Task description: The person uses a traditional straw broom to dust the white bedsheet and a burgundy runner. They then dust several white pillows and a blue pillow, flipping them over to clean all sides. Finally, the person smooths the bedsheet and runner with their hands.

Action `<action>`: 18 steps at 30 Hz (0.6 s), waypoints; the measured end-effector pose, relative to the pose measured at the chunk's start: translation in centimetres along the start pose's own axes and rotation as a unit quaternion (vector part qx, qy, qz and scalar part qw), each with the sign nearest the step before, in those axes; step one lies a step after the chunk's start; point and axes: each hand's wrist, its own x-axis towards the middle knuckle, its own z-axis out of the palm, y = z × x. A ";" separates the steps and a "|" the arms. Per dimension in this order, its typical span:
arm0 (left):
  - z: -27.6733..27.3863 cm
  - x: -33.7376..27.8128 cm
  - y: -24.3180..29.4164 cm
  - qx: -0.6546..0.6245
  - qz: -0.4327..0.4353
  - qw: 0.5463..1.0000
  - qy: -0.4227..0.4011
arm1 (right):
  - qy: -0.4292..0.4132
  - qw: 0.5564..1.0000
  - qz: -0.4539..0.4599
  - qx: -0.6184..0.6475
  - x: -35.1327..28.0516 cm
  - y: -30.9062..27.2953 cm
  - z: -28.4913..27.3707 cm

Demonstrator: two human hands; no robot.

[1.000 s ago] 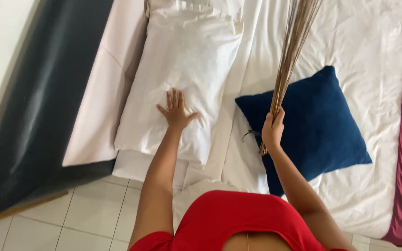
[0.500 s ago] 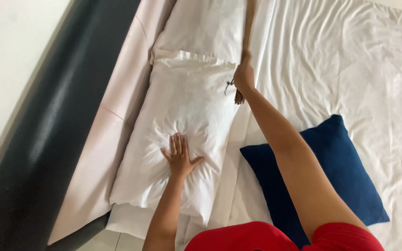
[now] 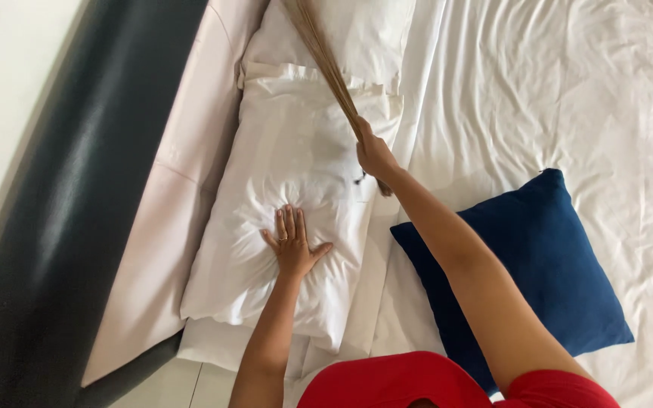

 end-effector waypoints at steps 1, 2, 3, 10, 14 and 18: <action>-0.3 -0.4 0.0 -0.008 -0.002 1.000 0.001 | -0.024 0.999 -0.005 0.021 -1.5 -0.5 -0.7; -0.9 -0.4 0.2 -0.007 -0.003 1.000 0.000 | -0.025 0.999 -0.005 0.022 -3.4 -1.4 -0.6; -1.4 -0.6 0.5 -0.004 0.001 1.000 0.018 | 0.011 0.998 -0.043 0.033 -5.7 -2.2 -0.5; -2.5 -3.1 1.1 -0.006 0.022 0.998 0.064 | -0.074 0.990 -0.033 -0.115 -26.4 0.2 6.4; -2.4 -6.1 0.7 -0.056 0.038 0.997 0.026 | 0.009 0.908 -0.039 -0.417 -32.0 9.1 10.6; -2.5 -11.8 1.0 -0.063 0.029 0.995 -0.065 | 0.037 0.950 0.080 -0.299 -35.4 7.5 5.0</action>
